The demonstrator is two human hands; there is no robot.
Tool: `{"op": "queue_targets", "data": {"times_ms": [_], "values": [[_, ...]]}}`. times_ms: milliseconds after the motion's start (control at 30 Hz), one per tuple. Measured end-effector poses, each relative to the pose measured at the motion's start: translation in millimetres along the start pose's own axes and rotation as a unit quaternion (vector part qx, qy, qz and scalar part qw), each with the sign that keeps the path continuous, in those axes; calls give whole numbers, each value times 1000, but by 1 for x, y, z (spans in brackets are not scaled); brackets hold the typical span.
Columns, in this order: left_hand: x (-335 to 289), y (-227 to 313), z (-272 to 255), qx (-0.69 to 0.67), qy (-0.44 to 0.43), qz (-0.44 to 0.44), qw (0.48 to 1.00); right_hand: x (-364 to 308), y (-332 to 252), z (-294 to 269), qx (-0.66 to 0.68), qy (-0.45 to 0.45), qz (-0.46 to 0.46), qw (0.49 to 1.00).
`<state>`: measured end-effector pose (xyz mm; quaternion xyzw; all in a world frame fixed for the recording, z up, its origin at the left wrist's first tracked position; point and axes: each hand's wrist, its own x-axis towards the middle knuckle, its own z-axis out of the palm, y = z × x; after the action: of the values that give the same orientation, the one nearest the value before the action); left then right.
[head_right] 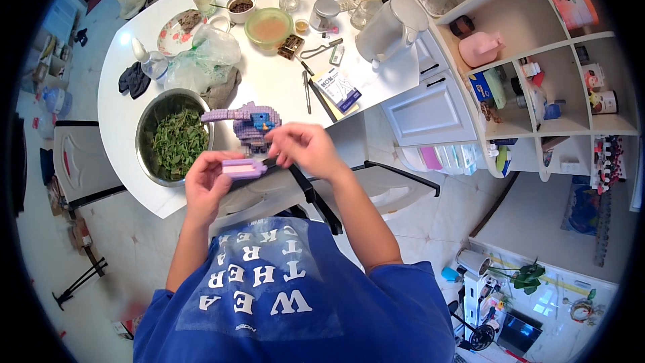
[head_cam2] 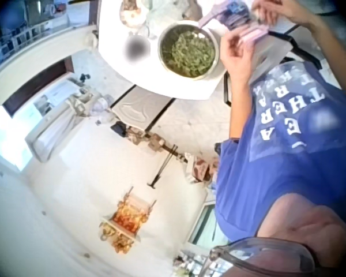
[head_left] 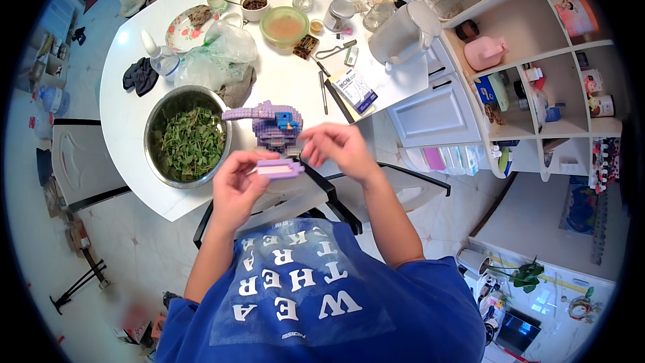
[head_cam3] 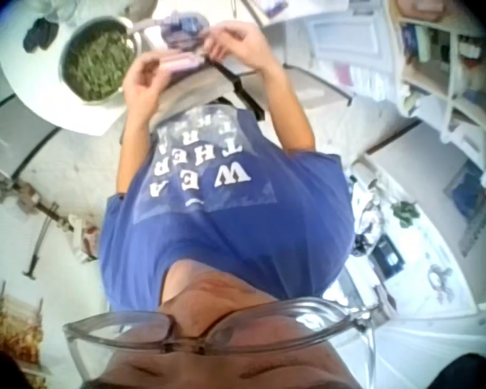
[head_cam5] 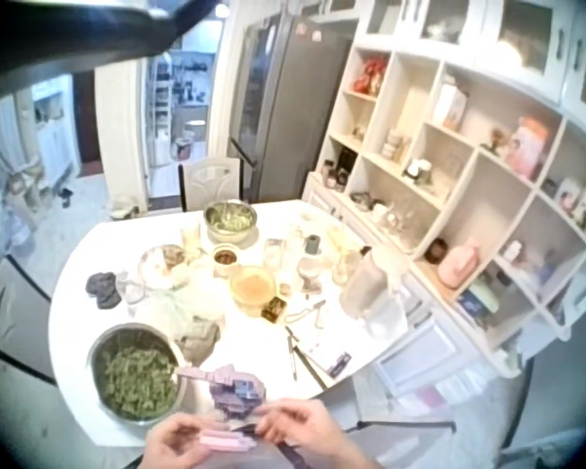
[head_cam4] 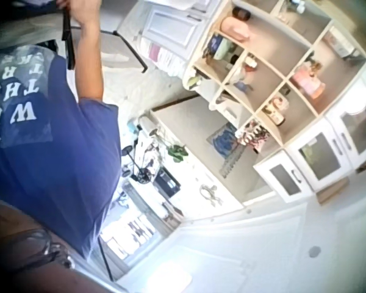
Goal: The person assembles a purple rabbit-shaped toy made of interlocking blocks by hand. They pick up a detached ear component and attach it to the top of the rabbit's head before rotating the finished toy.
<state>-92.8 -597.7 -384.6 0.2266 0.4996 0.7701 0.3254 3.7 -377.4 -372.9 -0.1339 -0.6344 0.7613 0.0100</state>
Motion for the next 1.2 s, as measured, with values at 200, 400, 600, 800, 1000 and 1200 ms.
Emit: {"op": "queue_targets", "data": {"times_ms": [200,400,600,800,1000,1200], "values": [[-19,-2,-21,-155,76,-69,982,119,66,-66,-225,176,19,958],[-41,-23,-26,-302,171,-143,927,210,115,-71,-445,-113,19,888],[-46,-31,-20,-344,260,-170,886,244,132,-47,-526,-269,-42,806],[-29,-33,-12,-309,269,-162,898,239,140,-55,-553,-170,-104,809],[-9,-22,-12,-280,178,-159,930,200,108,-91,-351,29,-40,935],[6,-1,-7,-229,79,-162,957,122,26,-77,220,51,13,974]]}}
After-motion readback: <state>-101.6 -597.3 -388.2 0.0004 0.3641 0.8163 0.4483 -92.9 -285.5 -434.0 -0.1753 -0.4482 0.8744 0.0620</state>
